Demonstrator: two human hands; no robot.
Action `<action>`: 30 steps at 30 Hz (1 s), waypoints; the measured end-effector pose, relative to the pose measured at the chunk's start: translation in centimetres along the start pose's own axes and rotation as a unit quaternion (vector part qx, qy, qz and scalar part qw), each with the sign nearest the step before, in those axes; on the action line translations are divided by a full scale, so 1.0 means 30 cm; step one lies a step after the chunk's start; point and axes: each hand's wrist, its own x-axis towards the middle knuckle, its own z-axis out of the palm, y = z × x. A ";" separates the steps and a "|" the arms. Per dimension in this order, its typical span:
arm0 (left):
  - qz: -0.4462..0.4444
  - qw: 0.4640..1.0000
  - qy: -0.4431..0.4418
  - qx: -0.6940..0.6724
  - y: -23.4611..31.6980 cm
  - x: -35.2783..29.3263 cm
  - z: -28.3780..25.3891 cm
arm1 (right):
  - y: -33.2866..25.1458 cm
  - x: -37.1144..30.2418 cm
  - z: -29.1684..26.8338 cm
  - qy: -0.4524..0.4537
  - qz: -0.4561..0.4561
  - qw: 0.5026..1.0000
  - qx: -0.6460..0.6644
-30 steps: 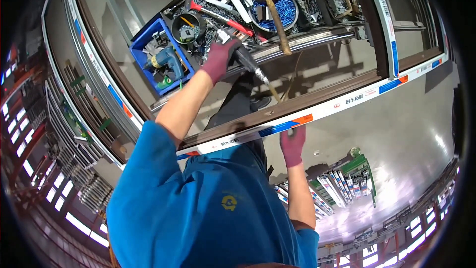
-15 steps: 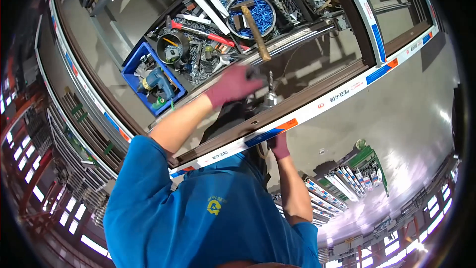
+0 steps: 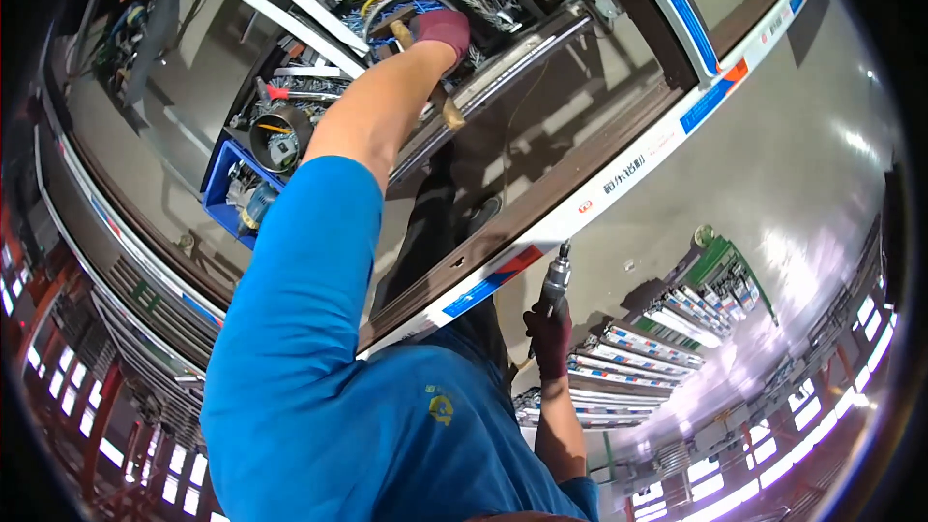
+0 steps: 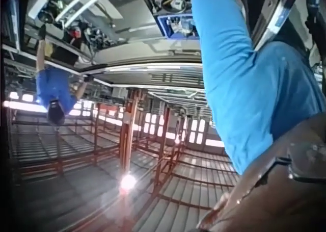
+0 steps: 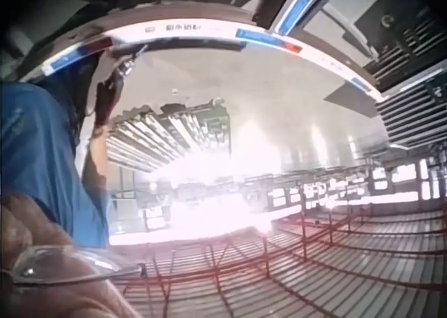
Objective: Assembling a metal frame using a power drill.
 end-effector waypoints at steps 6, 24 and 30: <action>-0.003 1.000 -0.023 -0.003 -0.013 -0.039 -0.008 | 0.140 -0.064 -0.004 0.014 0.039 0.998 0.052; -0.008 0.964 -0.037 -0.265 -0.276 -0.302 -0.262 | 0.161 -0.065 -0.033 -0.042 0.021 0.999 0.024; -0.021 0.800 -0.049 -0.597 -0.197 -0.755 -0.420 | 0.111 -0.221 -0.101 0.002 -0.039 0.999 0.010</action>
